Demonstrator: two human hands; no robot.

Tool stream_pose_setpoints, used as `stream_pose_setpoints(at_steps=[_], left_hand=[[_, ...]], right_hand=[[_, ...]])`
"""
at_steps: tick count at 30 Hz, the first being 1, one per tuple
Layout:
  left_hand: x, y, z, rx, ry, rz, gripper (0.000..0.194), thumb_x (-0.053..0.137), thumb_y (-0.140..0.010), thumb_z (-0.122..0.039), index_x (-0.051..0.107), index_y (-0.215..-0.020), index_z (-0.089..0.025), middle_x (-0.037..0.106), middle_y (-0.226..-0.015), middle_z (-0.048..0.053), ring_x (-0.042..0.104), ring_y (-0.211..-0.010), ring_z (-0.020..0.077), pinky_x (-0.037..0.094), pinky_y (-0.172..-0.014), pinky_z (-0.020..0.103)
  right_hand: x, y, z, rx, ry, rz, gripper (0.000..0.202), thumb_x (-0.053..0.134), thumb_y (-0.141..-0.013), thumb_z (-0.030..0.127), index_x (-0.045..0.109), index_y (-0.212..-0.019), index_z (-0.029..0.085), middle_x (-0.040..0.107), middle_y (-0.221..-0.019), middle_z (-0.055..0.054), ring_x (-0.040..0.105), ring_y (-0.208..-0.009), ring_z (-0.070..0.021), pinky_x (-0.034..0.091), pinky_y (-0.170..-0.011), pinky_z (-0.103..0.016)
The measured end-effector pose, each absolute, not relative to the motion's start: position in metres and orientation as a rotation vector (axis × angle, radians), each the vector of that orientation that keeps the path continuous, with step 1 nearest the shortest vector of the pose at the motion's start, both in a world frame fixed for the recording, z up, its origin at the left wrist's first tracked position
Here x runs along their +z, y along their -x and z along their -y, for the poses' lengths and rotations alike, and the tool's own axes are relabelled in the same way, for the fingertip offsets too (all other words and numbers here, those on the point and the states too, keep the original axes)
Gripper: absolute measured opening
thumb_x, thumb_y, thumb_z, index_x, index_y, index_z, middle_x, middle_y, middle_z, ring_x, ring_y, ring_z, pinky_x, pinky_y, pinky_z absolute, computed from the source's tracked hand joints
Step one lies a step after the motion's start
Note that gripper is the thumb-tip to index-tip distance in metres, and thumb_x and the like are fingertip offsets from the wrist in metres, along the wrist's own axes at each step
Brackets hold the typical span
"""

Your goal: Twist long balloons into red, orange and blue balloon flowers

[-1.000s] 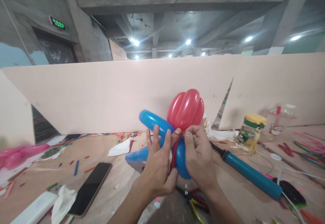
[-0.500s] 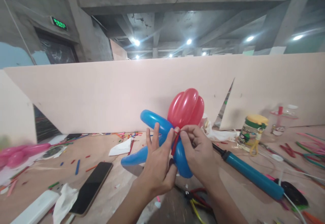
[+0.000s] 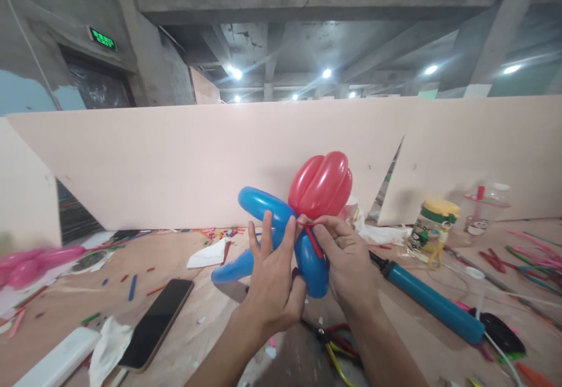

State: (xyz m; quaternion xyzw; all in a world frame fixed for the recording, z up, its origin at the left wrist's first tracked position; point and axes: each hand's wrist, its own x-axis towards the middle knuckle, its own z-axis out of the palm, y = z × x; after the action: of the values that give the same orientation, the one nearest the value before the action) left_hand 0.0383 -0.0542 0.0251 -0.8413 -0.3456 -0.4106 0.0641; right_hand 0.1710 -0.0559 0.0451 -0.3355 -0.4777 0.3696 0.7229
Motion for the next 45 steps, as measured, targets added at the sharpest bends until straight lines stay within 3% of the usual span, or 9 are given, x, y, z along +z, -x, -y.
stream_pose_setpoints(at_steps=[7,14,21,27,36,45], left_hand=[[0.031,-0.042,0.057,-1.293,2.468,1.206,0.091,0.042,-0.068,-0.010,-0.004,-0.146,-0.017,0.022,-0.152,0.000,-0.010,-0.140,0.0293,-0.004,-0.109,0.061],[0.023,-0.043,0.057,-1.191,2.463,1.141,0.089,0.044,-0.067,-0.010,0.004,-0.146,-0.018,0.025,-0.151,0.000,-0.009,-0.139,0.0315,-0.001,-0.108,0.062],[0.015,-0.041,0.050,-1.176,2.478,1.106,0.086,0.043,-0.068,-0.010,0.007,-0.146,-0.018,0.026,-0.150,0.003,-0.009,-0.139,0.0324,0.003,-0.107,0.062],[0.010,-0.042,0.047,-1.169,2.493,1.096,0.084,0.043,-0.068,-0.011,0.011,-0.146,-0.015,0.034,-0.146,0.008,-0.005,-0.139,0.0338,0.005,-0.106,0.062],[0.017,-0.042,0.048,-1.195,2.476,1.197,0.082,0.043,-0.070,-0.010,0.010,-0.146,-0.015,0.023,-0.151,0.004,-0.006,-0.140,0.0302,0.008,-0.108,0.056],[0.019,-0.042,0.048,-1.258,2.393,1.254,0.078,0.041,-0.070,-0.009,0.019,-0.144,-0.018,0.031,-0.148,0.005,0.002,-0.140,0.0279,0.012,-0.106,0.052]], right_hand=[[0.040,-0.158,0.054,0.682,0.637,1.037,0.013,0.061,-0.082,0.032,0.055,-0.086,0.020,0.065,-0.088,-0.004,0.062,-0.085,-0.0169,0.049,-0.080,-0.031],[0.036,-0.168,0.048,0.459,0.767,1.227,0.008,0.052,-0.087,0.030,0.050,-0.087,0.022,0.056,-0.080,0.000,0.056,-0.074,-0.0137,0.046,-0.069,-0.027],[0.041,-0.180,0.051,0.137,1.034,1.494,0.015,0.060,-0.080,0.022,0.062,-0.095,0.024,0.065,-0.085,0.000,0.058,-0.075,-0.0156,0.045,-0.070,-0.028],[0.043,-0.184,0.054,-0.068,1.148,1.617,0.014,0.052,-0.085,0.019,0.066,-0.088,0.019,0.066,-0.082,-0.003,0.058,-0.075,-0.0170,0.043,-0.070,-0.030],[0.040,-0.173,0.050,0.489,0.937,1.231,0.015,0.056,-0.083,0.035,0.057,-0.083,0.020,0.059,-0.075,-0.001,0.055,-0.068,-0.0149,0.043,-0.062,-0.027],[0.034,-0.170,0.040,0.868,0.557,0.911,0.022,0.062,-0.078,0.039,0.050,-0.083,0.022,0.053,-0.078,0.001,0.047,-0.061,-0.0100,0.040,-0.056,-0.022]])
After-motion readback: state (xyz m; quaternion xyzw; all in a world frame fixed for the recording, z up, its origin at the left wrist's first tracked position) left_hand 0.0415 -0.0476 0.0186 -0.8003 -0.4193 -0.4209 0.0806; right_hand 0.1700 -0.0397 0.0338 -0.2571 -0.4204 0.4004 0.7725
